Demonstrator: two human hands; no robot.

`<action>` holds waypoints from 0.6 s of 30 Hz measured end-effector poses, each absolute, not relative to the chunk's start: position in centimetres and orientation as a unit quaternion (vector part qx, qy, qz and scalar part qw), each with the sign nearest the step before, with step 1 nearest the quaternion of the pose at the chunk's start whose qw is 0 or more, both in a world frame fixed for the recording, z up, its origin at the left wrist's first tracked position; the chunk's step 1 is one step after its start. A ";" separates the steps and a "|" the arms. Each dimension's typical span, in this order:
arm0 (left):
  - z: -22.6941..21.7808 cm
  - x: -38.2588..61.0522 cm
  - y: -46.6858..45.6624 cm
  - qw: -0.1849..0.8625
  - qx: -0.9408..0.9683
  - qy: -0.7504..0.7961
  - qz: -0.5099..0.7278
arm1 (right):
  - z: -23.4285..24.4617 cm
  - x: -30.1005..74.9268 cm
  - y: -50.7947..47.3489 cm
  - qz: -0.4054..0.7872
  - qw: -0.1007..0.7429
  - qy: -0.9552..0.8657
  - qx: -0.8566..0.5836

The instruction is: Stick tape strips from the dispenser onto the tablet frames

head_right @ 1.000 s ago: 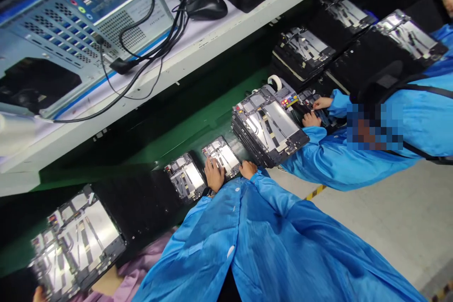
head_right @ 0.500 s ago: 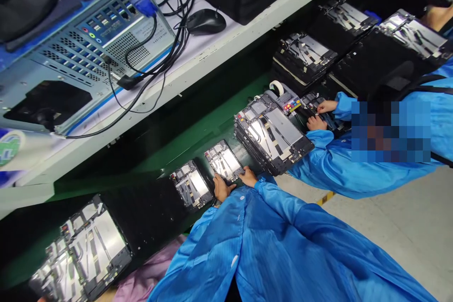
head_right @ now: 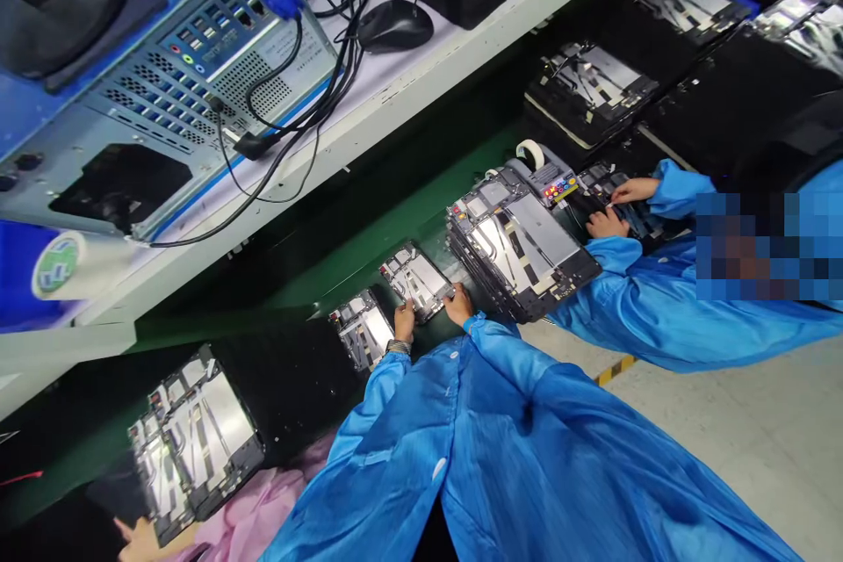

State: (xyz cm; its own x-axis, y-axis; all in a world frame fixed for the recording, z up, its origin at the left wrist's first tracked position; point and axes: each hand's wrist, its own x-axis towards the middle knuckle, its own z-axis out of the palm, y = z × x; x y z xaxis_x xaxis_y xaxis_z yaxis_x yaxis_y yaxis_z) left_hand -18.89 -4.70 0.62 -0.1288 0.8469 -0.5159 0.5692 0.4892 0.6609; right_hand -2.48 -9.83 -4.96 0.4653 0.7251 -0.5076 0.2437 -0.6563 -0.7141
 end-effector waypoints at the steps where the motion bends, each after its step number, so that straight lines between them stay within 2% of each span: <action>1: 0.7 -19.0 -4.7 0.457 0.469 0.740 0.155 | -4.8 -2.3 -9.9 0.403 0.298 -0.300 -0.812; 5: 0.8 -19.5 -5.6 0.476 0.447 0.740 0.162 | -3.6 -1.7 -10.9 0.419 0.349 -0.252 -0.799; 10: 2.1 -22.4 -7.6 0.481 0.431 0.740 0.189 | -1.3 -1.4 -13.5 0.559 0.373 -0.218 -0.708; 14: 3.9 -27.6 -10.2 0.429 0.486 0.736 0.195 | 0.5 -3.1 -14.8 0.637 0.300 -0.347 -0.619; 18: 4.9 -32.7 -12.7 0.280 0.507 0.798 0.164 | 2.3 -7.8 -13.6 0.627 0.200 -0.474 -0.584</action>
